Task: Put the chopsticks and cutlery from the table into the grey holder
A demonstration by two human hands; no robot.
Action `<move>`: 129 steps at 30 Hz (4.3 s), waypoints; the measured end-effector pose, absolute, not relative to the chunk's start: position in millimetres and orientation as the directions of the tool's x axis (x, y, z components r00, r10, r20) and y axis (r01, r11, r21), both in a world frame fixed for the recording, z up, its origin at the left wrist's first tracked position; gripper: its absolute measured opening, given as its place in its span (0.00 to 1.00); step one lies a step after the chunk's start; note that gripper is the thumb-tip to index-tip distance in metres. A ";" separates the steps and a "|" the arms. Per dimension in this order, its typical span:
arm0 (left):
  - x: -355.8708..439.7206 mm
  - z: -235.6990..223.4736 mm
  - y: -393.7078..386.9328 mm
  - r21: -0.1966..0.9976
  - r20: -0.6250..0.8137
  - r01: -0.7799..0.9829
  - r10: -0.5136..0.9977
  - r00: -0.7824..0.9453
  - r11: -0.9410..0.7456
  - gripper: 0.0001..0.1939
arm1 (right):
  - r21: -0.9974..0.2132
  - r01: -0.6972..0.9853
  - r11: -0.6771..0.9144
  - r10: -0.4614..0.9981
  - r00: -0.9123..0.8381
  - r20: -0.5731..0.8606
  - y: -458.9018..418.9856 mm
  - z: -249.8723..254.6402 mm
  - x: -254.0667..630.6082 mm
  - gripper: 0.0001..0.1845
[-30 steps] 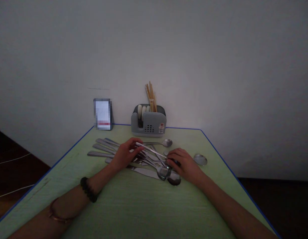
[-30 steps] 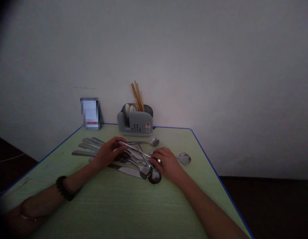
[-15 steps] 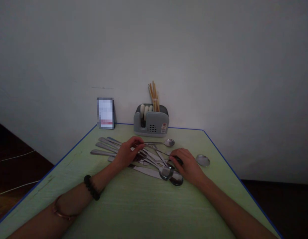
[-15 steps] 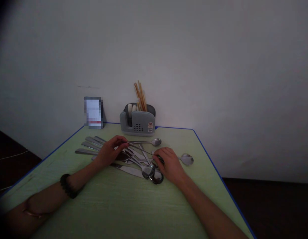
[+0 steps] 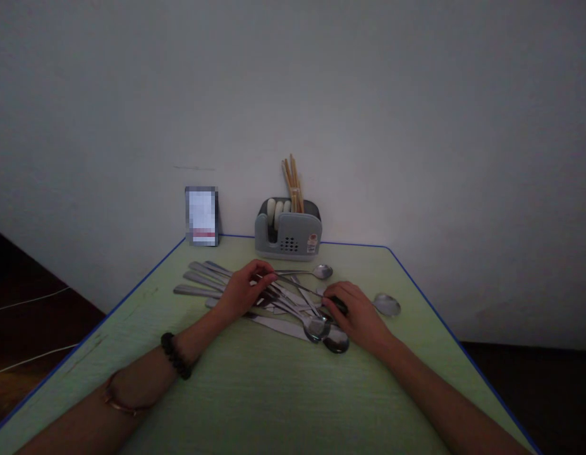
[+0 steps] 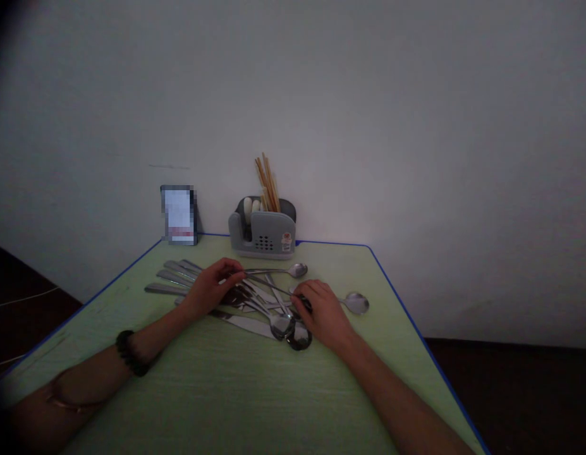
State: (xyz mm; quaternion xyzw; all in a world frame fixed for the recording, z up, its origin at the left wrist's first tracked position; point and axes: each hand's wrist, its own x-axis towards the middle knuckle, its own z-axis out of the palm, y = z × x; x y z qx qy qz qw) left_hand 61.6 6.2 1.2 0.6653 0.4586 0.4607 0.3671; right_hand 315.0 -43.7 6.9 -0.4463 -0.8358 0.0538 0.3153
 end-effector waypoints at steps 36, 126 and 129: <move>-29.6 39.0 44.7 0.436 -0.277 0.807 0.794 0.541 -0.398 0.11 | -0.269 0.772 0.575 0.793 -0.446 0.416 -38.8 5.9 316.0 0.09; 60.6 141.5 41.5 0.802 0.544 -0.322 0.837 0.051 -0.502 0.13 | -0.872 0.317 0.373 0.843 -0.509 0.176 -1.5 133.5 240.4 0.13; 56.5 144.2 35.5 0.874 0.477 -0.205 0.857 0.194 -0.440 0.15 | -0.816 0.356 0.454 0.843 -0.468 0.265 0.8 128.3 235.3 0.13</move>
